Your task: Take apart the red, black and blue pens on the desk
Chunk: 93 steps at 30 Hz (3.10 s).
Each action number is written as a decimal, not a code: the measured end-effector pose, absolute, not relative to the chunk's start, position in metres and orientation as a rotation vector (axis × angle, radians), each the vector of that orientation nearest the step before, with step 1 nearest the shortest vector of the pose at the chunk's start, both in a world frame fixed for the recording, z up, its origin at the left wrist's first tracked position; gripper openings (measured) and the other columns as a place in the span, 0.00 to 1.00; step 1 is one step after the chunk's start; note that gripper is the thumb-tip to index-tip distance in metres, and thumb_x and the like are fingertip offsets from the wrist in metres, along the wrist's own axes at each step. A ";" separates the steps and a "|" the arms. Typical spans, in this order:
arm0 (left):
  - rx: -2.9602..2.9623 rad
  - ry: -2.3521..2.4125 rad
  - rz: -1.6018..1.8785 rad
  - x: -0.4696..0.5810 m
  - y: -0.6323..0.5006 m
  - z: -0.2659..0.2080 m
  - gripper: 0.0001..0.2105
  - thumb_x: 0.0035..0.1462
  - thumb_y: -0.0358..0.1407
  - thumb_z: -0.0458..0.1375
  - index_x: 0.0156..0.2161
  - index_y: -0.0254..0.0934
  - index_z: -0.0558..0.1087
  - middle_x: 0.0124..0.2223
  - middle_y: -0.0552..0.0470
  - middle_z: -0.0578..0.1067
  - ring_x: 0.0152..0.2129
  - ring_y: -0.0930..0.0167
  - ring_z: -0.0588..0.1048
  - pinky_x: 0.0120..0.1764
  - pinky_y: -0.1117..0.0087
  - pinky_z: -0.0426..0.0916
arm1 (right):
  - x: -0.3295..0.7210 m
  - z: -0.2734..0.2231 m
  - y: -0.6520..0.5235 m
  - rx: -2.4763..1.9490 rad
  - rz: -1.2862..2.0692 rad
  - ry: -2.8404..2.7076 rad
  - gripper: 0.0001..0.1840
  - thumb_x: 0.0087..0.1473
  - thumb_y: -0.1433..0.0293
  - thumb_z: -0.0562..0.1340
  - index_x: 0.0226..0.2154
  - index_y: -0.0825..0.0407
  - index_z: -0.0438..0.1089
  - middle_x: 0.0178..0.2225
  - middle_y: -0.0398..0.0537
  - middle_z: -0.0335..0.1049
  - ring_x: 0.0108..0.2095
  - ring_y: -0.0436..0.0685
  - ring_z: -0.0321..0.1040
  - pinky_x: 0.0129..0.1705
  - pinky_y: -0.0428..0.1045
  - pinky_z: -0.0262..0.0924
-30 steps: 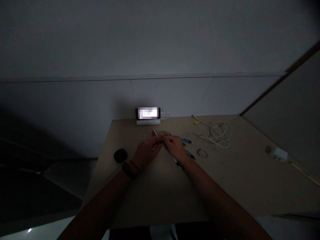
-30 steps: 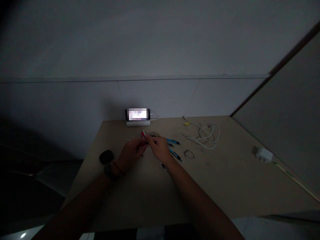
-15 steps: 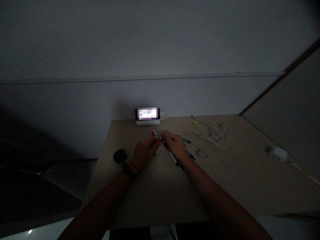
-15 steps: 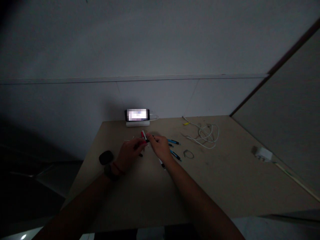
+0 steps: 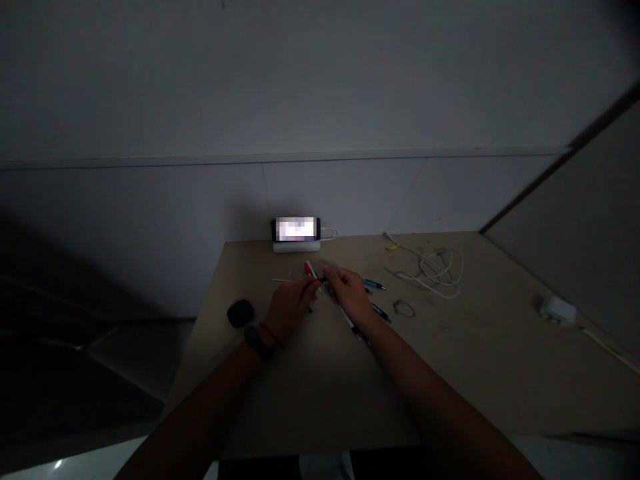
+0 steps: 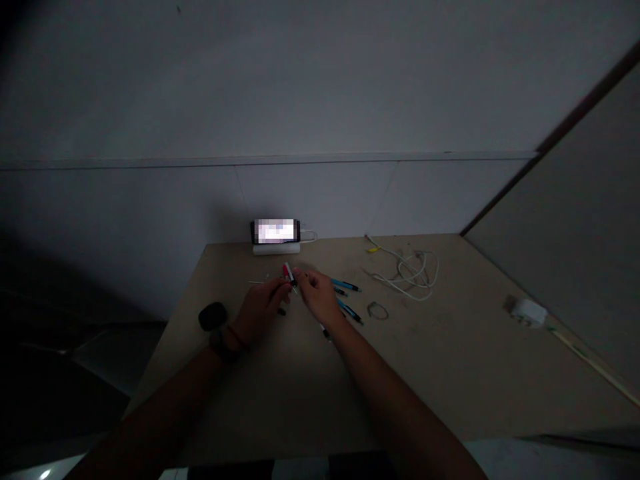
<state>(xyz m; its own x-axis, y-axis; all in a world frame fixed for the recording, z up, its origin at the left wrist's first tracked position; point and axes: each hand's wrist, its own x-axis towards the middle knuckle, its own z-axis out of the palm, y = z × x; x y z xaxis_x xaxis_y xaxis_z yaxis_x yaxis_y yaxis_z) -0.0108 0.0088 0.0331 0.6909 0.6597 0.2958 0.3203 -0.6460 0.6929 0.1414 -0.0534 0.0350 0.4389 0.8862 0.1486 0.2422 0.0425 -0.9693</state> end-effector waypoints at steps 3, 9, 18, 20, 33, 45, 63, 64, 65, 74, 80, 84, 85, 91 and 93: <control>2.257 0.753 0.739 -0.010 0.009 0.031 0.18 0.70 0.44 0.44 0.36 0.39 0.73 0.31 0.52 0.78 0.28 0.71 0.77 0.35 0.71 0.67 | 0.140 0.032 -0.052 -1.445 0.687 -1.028 0.29 0.54 0.43 0.59 0.18 0.48 0.60 0.13 0.37 0.57 0.16 0.50 0.54 0.19 0.47 0.47; 2.265 0.815 0.772 -0.009 0.009 0.030 0.15 0.68 0.45 0.49 0.44 0.38 0.73 0.31 0.52 0.78 0.26 0.70 0.76 0.31 0.70 0.66 | 0.141 0.025 -0.050 -1.348 0.728 -0.972 0.25 0.53 0.46 0.62 0.22 0.49 0.63 0.15 0.37 0.60 0.16 0.50 0.56 0.19 0.46 0.49; 2.313 0.807 0.783 -0.009 0.007 0.029 0.11 0.67 0.42 0.52 0.45 0.40 0.72 0.38 0.50 0.80 0.32 0.68 0.78 0.35 0.69 0.68 | 0.135 0.035 -0.052 -1.303 0.799 -0.897 0.22 0.50 0.47 0.62 0.29 0.50 0.69 0.18 0.38 0.64 0.17 0.50 0.57 0.20 0.46 0.52; 2.311 0.777 0.775 -0.009 0.007 0.030 0.12 0.68 0.42 0.51 0.44 0.39 0.73 0.38 0.50 0.80 0.33 0.68 0.78 0.36 0.69 0.68 | 0.133 0.034 -0.053 -1.309 0.781 -0.915 0.22 0.52 0.47 0.62 0.29 0.50 0.69 0.17 0.39 0.63 0.18 0.50 0.57 0.21 0.46 0.52; 2.212 0.771 0.770 -0.007 0.004 0.023 0.15 0.66 0.43 0.53 0.53 0.38 0.64 0.37 0.50 0.78 0.31 0.68 0.77 0.34 0.69 0.68 | 0.128 0.032 -0.055 -1.266 0.766 -0.908 0.22 0.53 0.48 0.63 0.28 0.50 0.70 0.18 0.38 0.63 0.19 0.50 0.58 0.22 0.46 0.52; 2.291 0.758 0.728 -0.008 0.002 0.029 0.15 0.70 0.39 0.43 0.41 0.37 0.71 0.34 0.50 0.76 0.28 0.71 0.75 0.33 0.71 0.65 | 0.131 0.022 -0.054 -1.226 0.776 -0.890 0.19 0.54 0.52 0.64 0.30 0.51 0.72 0.18 0.38 0.64 0.19 0.50 0.58 0.23 0.46 0.51; 2.263 0.790 0.771 -0.008 0.000 0.029 0.10 0.68 0.41 0.48 0.48 0.40 0.68 0.38 0.50 0.78 0.32 0.68 0.77 0.35 0.68 0.67 | 0.130 0.026 -0.054 -1.309 0.699 -0.949 0.20 0.53 0.51 0.65 0.26 0.50 0.68 0.18 0.37 0.62 0.20 0.49 0.57 0.23 0.46 0.51; 2.260 0.789 0.772 -0.008 -0.001 0.029 0.11 0.68 0.40 0.48 0.48 0.39 0.68 0.37 0.50 0.78 0.32 0.68 0.77 0.35 0.68 0.67 | 0.131 0.026 -0.054 -1.320 0.692 -0.953 0.20 0.52 0.51 0.65 0.26 0.50 0.68 0.19 0.37 0.62 0.20 0.49 0.57 0.24 0.46 0.51; 2.258 0.784 0.775 -0.008 0.000 0.030 0.11 0.69 0.40 0.47 0.47 0.39 0.69 0.37 0.50 0.78 0.31 0.68 0.77 0.35 0.68 0.67 | 0.131 0.026 -0.054 -1.331 0.685 -0.957 0.20 0.52 0.51 0.66 0.27 0.50 0.68 0.19 0.37 0.62 0.20 0.49 0.57 0.24 0.46 0.52; 2.266 0.793 0.746 -0.008 0.002 0.030 0.13 0.69 0.39 0.44 0.45 0.38 0.70 0.34 0.51 0.76 0.28 0.70 0.74 0.31 0.70 0.63 | 0.129 0.024 -0.054 -1.338 0.683 -0.969 0.19 0.53 0.52 0.65 0.34 0.51 0.74 0.21 0.39 0.66 0.21 0.51 0.61 0.24 0.47 0.55; 2.238 0.797 0.804 -0.010 0.002 0.030 0.14 0.70 0.41 0.45 0.41 0.38 0.70 0.34 0.51 0.76 0.29 0.69 0.75 0.33 0.69 0.65 | 0.132 0.023 -0.052 -1.287 0.728 -0.901 0.18 0.49 0.56 0.69 0.39 0.50 0.76 0.21 0.39 0.67 0.21 0.50 0.61 0.24 0.46 0.57; 2.197 0.872 0.807 -0.008 0.000 0.029 0.11 0.66 0.41 0.52 0.48 0.39 0.68 0.34 0.52 0.77 0.28 0.68 0.75 0.32 0.69 0.66 | 0.131 0.025 -0.052 -1.224 0.756 -0.811 0.21 0.45 0.57 0.72 0.39 0.50 0.74 0.23 0.38 0.68 0.21 0.49 0.62 0.24 0.46 0.58; 2.188 0.882 0.816 -0.008 0.000 0.028 0.11 0.66 0.41 0.52 0.49 0.39 0.67 0.34 0.52 0.78 0.28 0.68 0.76 0.32 0.69 0.67 | 0.130 0.026 -0.052 -1.209 0.768 -0.788 0.21 0.44 0.58 0.73 0.39 0.50 0.73 0.23 0.38 0.69 0.21 0.49 0.62 0.23 0.45 0.58; 2.186 0.791 0.869 -0.007 0.003 0.025 0.12 0.67 0.40 0.51 0.52 0.40 0.68 0.40 0.49 0.79 0.32 0.69 0.77 0.36 0.68 0.69 | 0.130 0.026 -0.052 -1.150 0.808 -0.724 0.21 0.43 0.59 0.74 0.37 0.50 0.70 0.25 0.38 0.72 0.22 0.48 0.63 0.23 0.44 0.58; 2.189 0.798 0.870 -0.008 0.003 0.024 0.13 0.67 0.41 0.51 0.53 0.40 0.69 0.41 0.49 0.79 0.33 0.68 0.77 0.37 0.67 0.69 | 0.130 0.027 -0.052 -1.147 0.813 -0.739 0.21 0.43 0.59 0.73 0.37 0.50 0.70 0.26 0.39 0.73 0.22 0.48 0.64 0.23 0.44 0.58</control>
<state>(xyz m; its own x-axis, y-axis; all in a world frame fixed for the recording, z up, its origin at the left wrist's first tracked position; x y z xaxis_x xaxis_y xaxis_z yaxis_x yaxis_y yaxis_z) -0.0078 0.0035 0.0240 0.5960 0.7193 0.3568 0.2933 -0.6087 0.7372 0.1297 -0.0524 0.0267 0.5134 0.8535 0.0893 -0.1697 0.2030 -0.9644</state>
